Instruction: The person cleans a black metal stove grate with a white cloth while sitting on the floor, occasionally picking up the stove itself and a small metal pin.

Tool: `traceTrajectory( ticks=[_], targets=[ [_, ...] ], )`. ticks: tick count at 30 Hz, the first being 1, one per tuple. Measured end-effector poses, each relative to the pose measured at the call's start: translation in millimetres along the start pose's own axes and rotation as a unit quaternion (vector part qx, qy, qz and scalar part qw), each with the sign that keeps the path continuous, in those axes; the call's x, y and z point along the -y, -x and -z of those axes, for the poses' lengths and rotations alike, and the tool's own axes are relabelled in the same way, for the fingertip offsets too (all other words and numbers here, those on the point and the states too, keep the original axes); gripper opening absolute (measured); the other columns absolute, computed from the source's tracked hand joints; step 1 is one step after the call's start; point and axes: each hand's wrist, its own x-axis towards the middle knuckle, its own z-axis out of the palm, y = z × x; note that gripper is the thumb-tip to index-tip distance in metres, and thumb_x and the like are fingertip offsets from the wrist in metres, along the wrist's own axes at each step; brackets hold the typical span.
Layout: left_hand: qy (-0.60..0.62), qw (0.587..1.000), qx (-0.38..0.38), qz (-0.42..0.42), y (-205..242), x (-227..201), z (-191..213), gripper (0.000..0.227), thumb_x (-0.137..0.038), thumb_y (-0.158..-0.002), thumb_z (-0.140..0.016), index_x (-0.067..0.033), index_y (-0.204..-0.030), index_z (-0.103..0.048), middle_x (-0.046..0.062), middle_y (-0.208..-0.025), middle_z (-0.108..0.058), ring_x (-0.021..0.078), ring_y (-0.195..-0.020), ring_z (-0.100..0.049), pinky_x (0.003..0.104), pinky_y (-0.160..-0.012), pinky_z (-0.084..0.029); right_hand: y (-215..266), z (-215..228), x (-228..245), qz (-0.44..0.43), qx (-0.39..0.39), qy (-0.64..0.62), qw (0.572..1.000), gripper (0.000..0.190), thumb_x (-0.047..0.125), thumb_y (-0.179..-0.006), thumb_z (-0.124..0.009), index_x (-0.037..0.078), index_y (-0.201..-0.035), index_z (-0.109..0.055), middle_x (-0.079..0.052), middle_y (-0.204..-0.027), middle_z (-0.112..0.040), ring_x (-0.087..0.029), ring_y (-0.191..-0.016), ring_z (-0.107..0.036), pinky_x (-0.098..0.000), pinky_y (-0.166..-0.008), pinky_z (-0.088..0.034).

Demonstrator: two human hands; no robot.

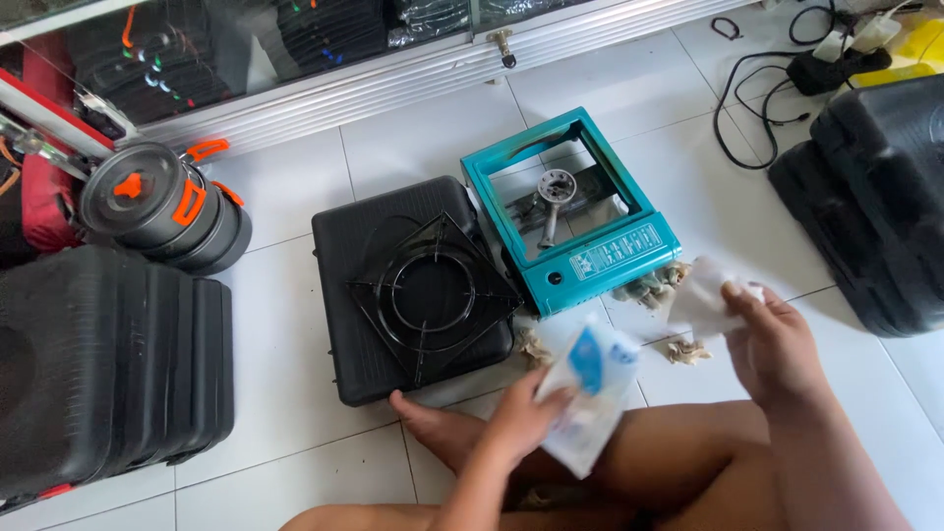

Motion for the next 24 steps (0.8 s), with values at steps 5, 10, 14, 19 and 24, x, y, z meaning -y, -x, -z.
traceTrajectory(
  ticks=[5, 10, 14, 19, 24],
  targets=[
    [0.085, 0.993, 0.076, 0.015, -16, -44, -29, 0.097, -0.057, -0.086, -0.059, -0.015, -0.163, -0.019, 0.011, -0.164, -0.037, 0.0256, -0.15, -0.04, 0.042, -0.116, -0.038, 10, -31, 7, -0.047, -0.015, 0.065, 0.997, 0.022, 0.026, -0.104, -0.062, 0.005, -0.101, -0.058, -0.018, -0.092, -0.07, -0.029, -0.079, -0.068, -0.0417, -0.064, -0.053],
    [0.009, 0.988, -0.095, -0.122, -17, -18, -1, 0.043, -0.022, -0.097, -0.058, -0.017, -0.14, -0.059, 0.003, -0.128, -0.071, 0.0175, -0.114, -0.069, 0.034, -0.098, -0.055, 5, -37, -7, -0.057, -0.002, 0.092, 0.994, 0.021, 0.022, -0.105, -0.061, 0.002, -0.106, -0.055, -0.02, -0.082, -0.064, -0.03, -0.066, -0.065, -0.0419, -0.054, -0.053],
    [0.025, 0.893, -0.413, -0.177, -12, 6, 80, 0.027, -0.033, -0.095, -0.063, -0.0162, -0.116, -0.068, 0.002, -0.108, -0.073, 0.0178, -0.09, -0.07, 0.033, -0.082, -0.055, 12, -58, -1, -0.091, 0.03, 0.205, 0.974, 0.026, 0.024, -0.102, -0.06, -0.001, -0.107, -0.068, -0.019, -0.072, -0.06, -0.028, -0.061, -0.057, -0.0422, -0.052, -0.043],
    [-0.076, 0.859, -0.505, 0.028, -35, 39, 163, 0.056, -0.049, -0.094, -0.067, -0.008, -0.132, -0.058, 0.014, -0.116, -0.066, 0.0286, -0.104, -0.071, 0.045, -0.091, -0.057, 16, -60, -25, -0.072, 0.027, 0.188, 0.979, 0.022, 0.021, -0.097, -0.073, 0.002, -0.109, -0.073, -0.02, -0.074, -0.066, -0.029, -0.062, -0.066, -0.0399, -0.061, -0.056],
    [-0.239, 0.863, -0.41, 0.176, -34, -4, 160, 0.094, -0.071, -0.091, -0.061, 0.0053, -0.143, -0.042, 0.028, -0.126, -0.053, 0.0428, -0.111, -0.066, 0.053, -0.09, -0.058, 28, -68, -25, -0.082, -0.007, 0.3, 0.95, 0.022, 0.028, -0.091, -0.079, 0.013, -0.108, -0.08, -0.015, -0.075, -0.067, -0.023, -0.067, -0.058, -0.0353, -0.061, -0.047]
  ],
)
